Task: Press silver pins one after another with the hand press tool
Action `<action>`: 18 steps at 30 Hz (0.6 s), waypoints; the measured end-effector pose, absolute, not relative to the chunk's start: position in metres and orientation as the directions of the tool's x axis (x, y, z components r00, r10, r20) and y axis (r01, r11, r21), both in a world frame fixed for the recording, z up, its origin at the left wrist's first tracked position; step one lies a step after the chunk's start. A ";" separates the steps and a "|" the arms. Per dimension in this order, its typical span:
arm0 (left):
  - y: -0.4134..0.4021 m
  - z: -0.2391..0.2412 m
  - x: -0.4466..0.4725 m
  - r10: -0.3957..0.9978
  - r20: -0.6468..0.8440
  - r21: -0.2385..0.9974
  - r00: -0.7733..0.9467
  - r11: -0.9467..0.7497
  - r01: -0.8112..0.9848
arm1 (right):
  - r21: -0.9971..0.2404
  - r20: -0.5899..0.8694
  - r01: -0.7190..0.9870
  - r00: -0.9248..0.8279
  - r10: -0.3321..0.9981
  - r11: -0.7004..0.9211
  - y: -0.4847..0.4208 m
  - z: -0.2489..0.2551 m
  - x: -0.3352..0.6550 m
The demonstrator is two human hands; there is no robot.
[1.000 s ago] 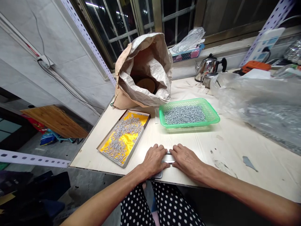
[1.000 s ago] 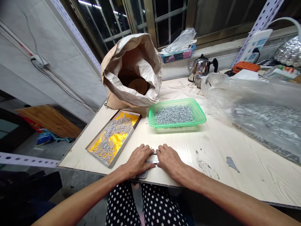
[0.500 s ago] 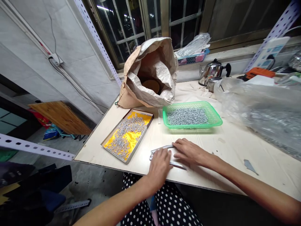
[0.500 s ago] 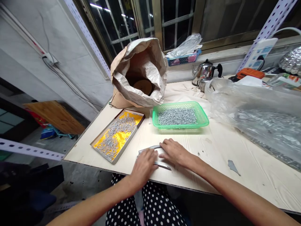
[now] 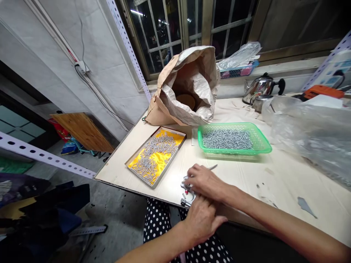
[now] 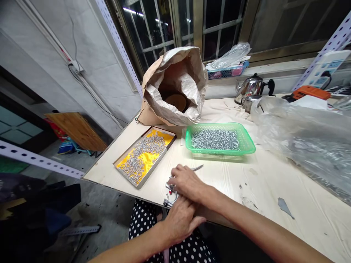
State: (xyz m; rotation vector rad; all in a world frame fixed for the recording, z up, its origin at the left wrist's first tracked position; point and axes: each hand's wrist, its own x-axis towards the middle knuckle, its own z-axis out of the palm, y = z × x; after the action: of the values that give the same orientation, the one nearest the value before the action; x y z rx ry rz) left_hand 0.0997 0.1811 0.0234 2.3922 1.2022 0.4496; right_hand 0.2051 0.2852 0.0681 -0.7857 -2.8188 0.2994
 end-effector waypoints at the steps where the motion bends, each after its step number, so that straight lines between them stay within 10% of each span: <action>1: 0.180 0.020 0.099 0.826 0.077 0.510 0.558 -0.514 0.690 | -0.240 0.132 0.398 -0.890 0.436 0.886 0.280 0.069 0.196; 9: 0.169 -0.021 0.101 0.783 0.105 0.387 0.613 -0.600 0.700 | -0.076 0.163 0.154 -0.973 0.165 0.985 0.270 0.053 0.158; 14: 0.194 0.004 0.067 0.619 0.282 0.283 0.733 -0.784 0.552 | -0.162 0.421 0.481 -0.756 0.501 0.862 0.310 0.086 0.191; 18: 0.248 0.064 -0.002 0.911 0.319 0.221 0.263 -0.341 0.914 | -0.078 0.505 0.811 -0.470 0.724 0.580 0.347 0.122 0.255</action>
State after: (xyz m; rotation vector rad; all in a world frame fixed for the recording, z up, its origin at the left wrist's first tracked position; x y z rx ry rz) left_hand -0.0021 0.2476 0.0638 2.5021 1.8074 0.6231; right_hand 0.2549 0.3470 0.1216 -1.2247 -2.3220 -0.2350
